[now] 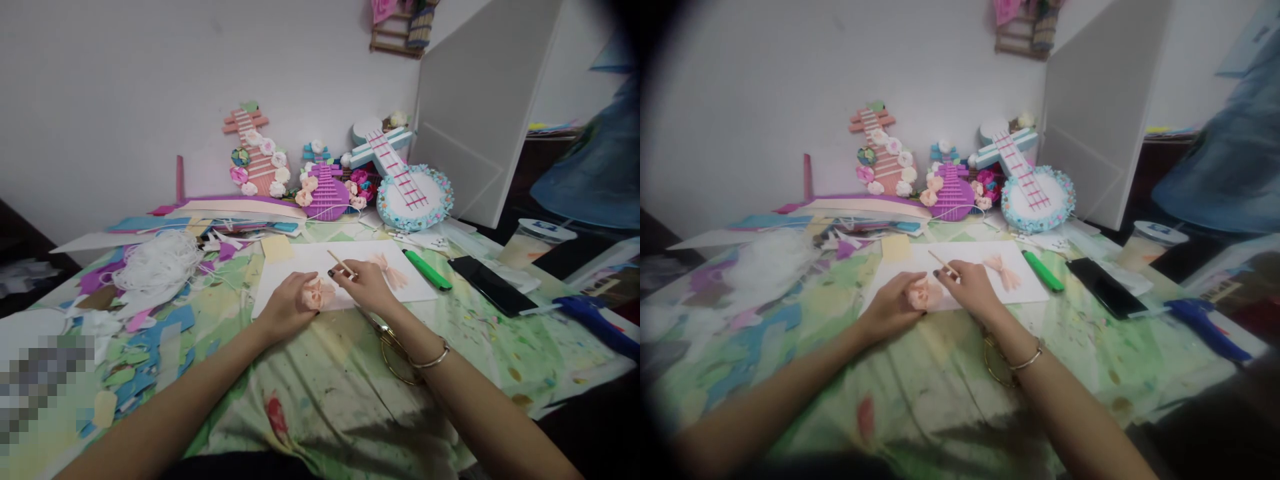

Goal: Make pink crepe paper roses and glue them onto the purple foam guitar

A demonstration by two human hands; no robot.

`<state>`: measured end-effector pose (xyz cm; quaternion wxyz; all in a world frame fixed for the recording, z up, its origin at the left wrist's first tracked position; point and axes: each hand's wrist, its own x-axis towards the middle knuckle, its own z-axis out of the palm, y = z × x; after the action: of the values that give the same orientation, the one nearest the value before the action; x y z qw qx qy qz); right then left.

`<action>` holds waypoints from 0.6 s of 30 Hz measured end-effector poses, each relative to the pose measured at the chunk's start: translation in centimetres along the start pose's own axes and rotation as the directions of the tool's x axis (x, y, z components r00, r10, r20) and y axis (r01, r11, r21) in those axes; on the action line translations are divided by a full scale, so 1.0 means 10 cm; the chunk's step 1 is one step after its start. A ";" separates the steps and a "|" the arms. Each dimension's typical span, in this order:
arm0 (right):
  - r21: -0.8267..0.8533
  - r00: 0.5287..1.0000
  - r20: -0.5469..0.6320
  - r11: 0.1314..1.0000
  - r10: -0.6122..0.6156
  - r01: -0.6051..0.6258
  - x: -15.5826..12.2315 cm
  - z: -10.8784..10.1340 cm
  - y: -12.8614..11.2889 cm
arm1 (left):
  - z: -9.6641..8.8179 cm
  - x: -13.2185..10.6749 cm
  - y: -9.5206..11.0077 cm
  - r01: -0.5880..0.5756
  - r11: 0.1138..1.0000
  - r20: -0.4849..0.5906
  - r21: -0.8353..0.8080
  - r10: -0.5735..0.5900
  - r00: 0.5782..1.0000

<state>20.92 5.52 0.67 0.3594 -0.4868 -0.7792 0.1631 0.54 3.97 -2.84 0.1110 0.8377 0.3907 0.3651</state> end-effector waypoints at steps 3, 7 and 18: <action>-0.027 0.987 -0.151 0.998 0.055 -0.060 0.02 -0.05 0.06 | -0.04 0.01 -0.02 -0.036 0.999 -0.037 0.009 0.036 0.999; -0.163 0.982 -0.167 0.981 0.082 -0.110 0.04 -0.04 0.17 | -0.07 0.02 -0.04 0.001 1.000 -0.068 -0.013 -0.002 0.998; -0.172 0.995 0.021 0.981 0.094 -0.089 0.03 0.08 0.13 | 0.00 0.01 -0.10 0.174 0.949 -0.111 -0.262 -0.208 0.972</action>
<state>21.13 6.47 -0.54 0.2971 -0.5489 -0.7722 0.1190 0.06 4.71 -3.24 0.2236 0.7481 0.4276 0.4555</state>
